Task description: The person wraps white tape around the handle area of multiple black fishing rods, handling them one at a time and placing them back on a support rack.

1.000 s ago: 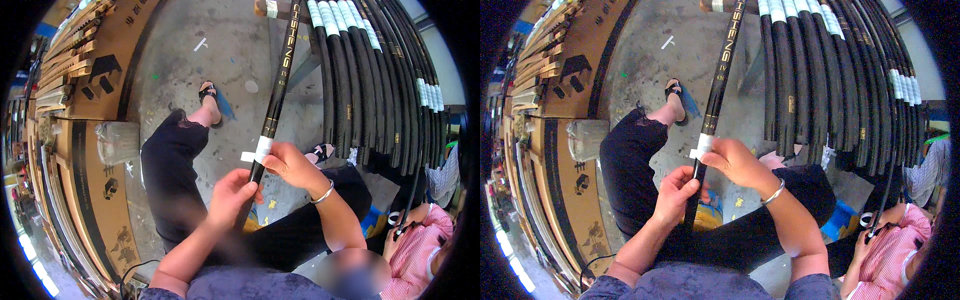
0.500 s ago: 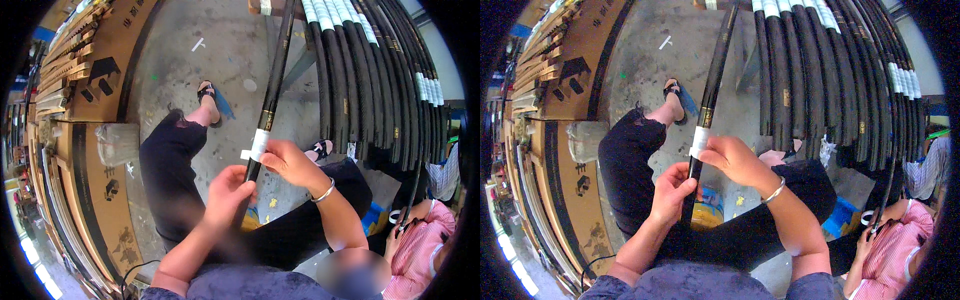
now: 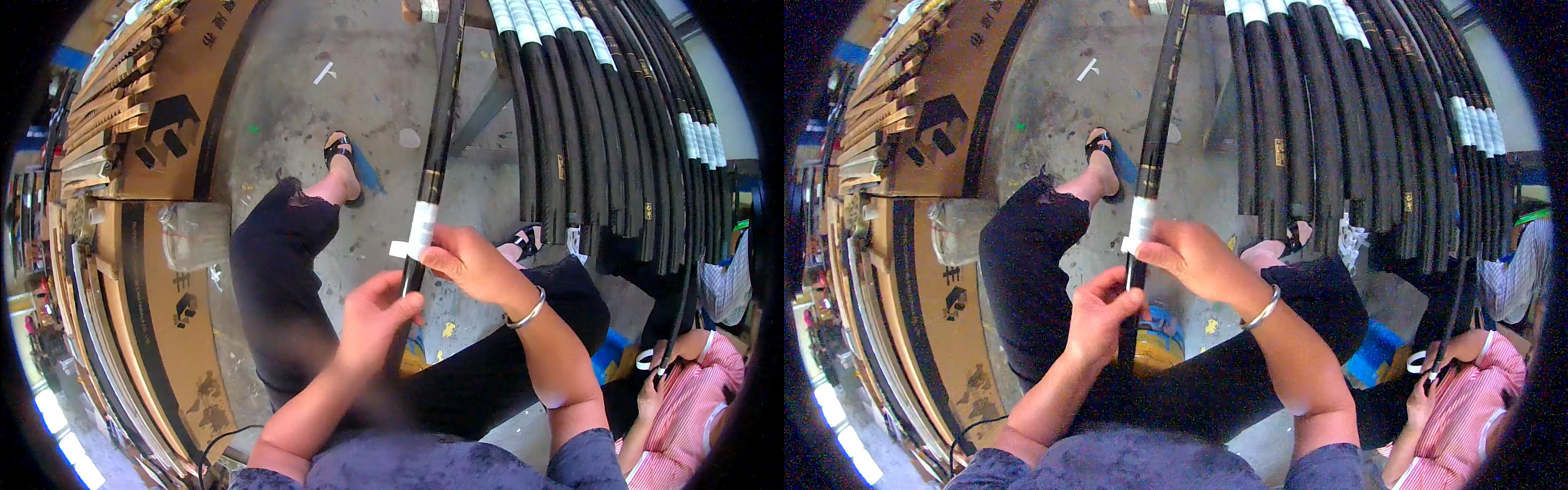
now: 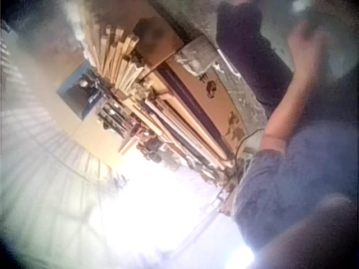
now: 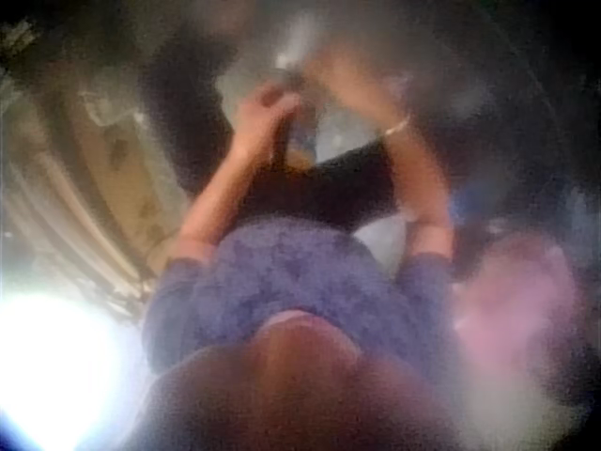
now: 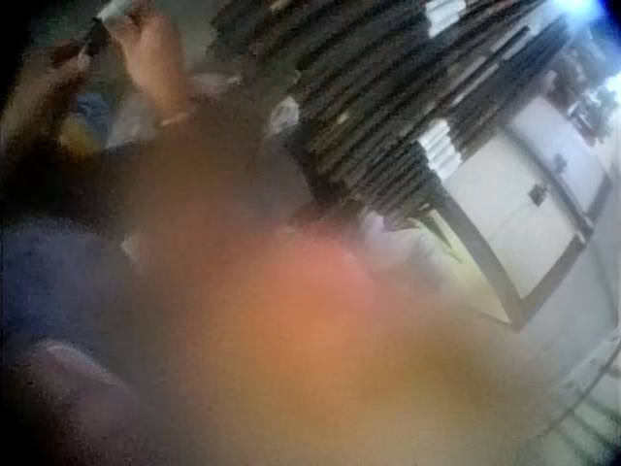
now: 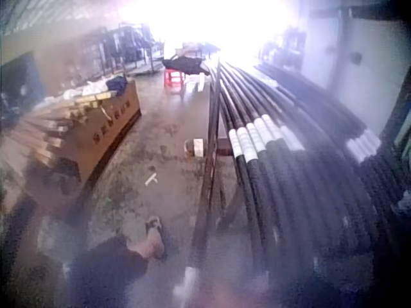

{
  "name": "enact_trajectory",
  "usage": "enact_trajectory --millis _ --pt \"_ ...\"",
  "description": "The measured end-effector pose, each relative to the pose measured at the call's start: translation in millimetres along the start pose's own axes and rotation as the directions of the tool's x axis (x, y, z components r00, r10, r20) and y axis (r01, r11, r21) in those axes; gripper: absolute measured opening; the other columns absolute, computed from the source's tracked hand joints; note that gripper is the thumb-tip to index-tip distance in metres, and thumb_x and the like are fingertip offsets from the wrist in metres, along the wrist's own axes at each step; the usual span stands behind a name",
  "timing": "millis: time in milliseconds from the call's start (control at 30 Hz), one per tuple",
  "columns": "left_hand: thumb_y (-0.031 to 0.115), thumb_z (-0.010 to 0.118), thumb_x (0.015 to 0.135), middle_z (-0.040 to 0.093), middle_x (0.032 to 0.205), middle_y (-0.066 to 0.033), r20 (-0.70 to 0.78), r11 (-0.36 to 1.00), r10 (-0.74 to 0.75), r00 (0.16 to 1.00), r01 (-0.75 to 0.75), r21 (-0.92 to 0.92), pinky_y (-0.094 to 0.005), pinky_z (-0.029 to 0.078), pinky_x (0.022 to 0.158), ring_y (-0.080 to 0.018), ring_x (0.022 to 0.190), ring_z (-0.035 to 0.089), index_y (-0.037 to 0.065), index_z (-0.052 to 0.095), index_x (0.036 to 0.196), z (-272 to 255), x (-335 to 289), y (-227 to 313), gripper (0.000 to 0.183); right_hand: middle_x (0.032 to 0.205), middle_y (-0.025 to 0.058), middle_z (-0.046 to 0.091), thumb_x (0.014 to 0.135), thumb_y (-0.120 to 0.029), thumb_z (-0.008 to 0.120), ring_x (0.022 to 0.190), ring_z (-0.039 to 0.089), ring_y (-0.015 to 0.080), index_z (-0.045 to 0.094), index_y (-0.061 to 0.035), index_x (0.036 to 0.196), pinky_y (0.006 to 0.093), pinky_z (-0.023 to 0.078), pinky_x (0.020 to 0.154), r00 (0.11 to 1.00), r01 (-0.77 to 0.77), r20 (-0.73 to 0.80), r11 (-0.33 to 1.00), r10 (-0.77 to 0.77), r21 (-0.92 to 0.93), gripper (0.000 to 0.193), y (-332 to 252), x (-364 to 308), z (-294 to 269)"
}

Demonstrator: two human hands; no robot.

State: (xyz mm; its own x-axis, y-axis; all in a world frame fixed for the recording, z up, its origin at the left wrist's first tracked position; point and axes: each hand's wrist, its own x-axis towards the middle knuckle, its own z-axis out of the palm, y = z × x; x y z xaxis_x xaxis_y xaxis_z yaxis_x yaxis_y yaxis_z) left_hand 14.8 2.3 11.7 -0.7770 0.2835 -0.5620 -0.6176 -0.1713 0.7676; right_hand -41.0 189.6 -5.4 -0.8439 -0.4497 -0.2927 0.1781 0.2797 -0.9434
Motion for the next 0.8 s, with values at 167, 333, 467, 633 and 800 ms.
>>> enact_trajectory --millis 167,333,467,633,800 --pt "0.004 0.065 0.084 0.062 0.091 -0.0062 -0.018 0.992 -0.007 1.0 0.005 -0.125 -0.0277 0.051 0.068 -0.0134 0.073 0.06 -0.002 0.058 0.109 7 -2 1 0.026 0.072 0.0165 0.059 0.091 -0.045 0.055 0.068 0.059 0.022 0.06 -0.0014 0.091 0.0377 0.045 0.065 0.998 0.059 -0.009 0.994 -0.058 0.087 0.044 2 -1 1" --pt "0.005 0.068 0.081 0.061 0.088 -0.0048 -0.029 0.989 -0.046 0.998 0.041 -0.145 -0.0257 0.051 0.065 -0.0117 0.073 0.059 -0.001 0.056 0.112 5 -2 9 0.034 0.073 0.0183 0.06 0.092 -0.047 0.054 0.068 0.06 0.0292 0.06 -0.0013 0.092 0.0391 0.045 0.065 1.0 0.007 0.02 1.0 -0.008 0.03 0.046 16 -2 1" --pt "0.011 0.069 0.083 0.062 0.085 -0.0063 0.046 0.976 0.213 0.976 -0.215 0.039 -0.0258 0.051 0.062 -0.0138 0.07 0.06 0.0 0.056 0.111 4 -1 -1 0.033 0.069 0.0176 0.057 0.091 -0.046 0.055 0.063 0.056 0.0301 0.059 -0.0007 0.087 0.0388 0.043 0.061 0.996 0.094 -0.015 0.994 -0.093 0.052 0.045 3 0 4" --pt "0.017 0.073 0.081 0.062 0.089 -0.0053 0.001 0.995 -0.007 1.0 0.007 -0.098 -0.0263 0.051 0.07 -0.0135 0.075 0.06 -0.001 0.055 0.114 0 -1 14 0.041 0.063 0.0161 0.05 0.091 -0.044 0.057 0.058 0.047 0.0254 0.054 -0.0004 0.079 0.0381 0.04 0.057 0.995 0.092 -0.031 0.995 -0.091 0.027 0.045 19 0 2" --pt "0.014 0.07 0.084 0.062 0.087 -0.0064 0.011 0.992 0.075 0.997 -0.075 0.105 -0.0293 0.053 0.071 -0.0154 0.074 0.062 -0.001 0.055 0.113 -2 -4 6 0.036 0.062 0.0159 0.046 0.09 -0.044 0.057 0.058 0.045 0.0239 0.053 -0.0005 0.078 0.0379 0.039 0.057 0.999 0.034 0.008 0.998 -0.035 0.049 0.045 5 -1 3"
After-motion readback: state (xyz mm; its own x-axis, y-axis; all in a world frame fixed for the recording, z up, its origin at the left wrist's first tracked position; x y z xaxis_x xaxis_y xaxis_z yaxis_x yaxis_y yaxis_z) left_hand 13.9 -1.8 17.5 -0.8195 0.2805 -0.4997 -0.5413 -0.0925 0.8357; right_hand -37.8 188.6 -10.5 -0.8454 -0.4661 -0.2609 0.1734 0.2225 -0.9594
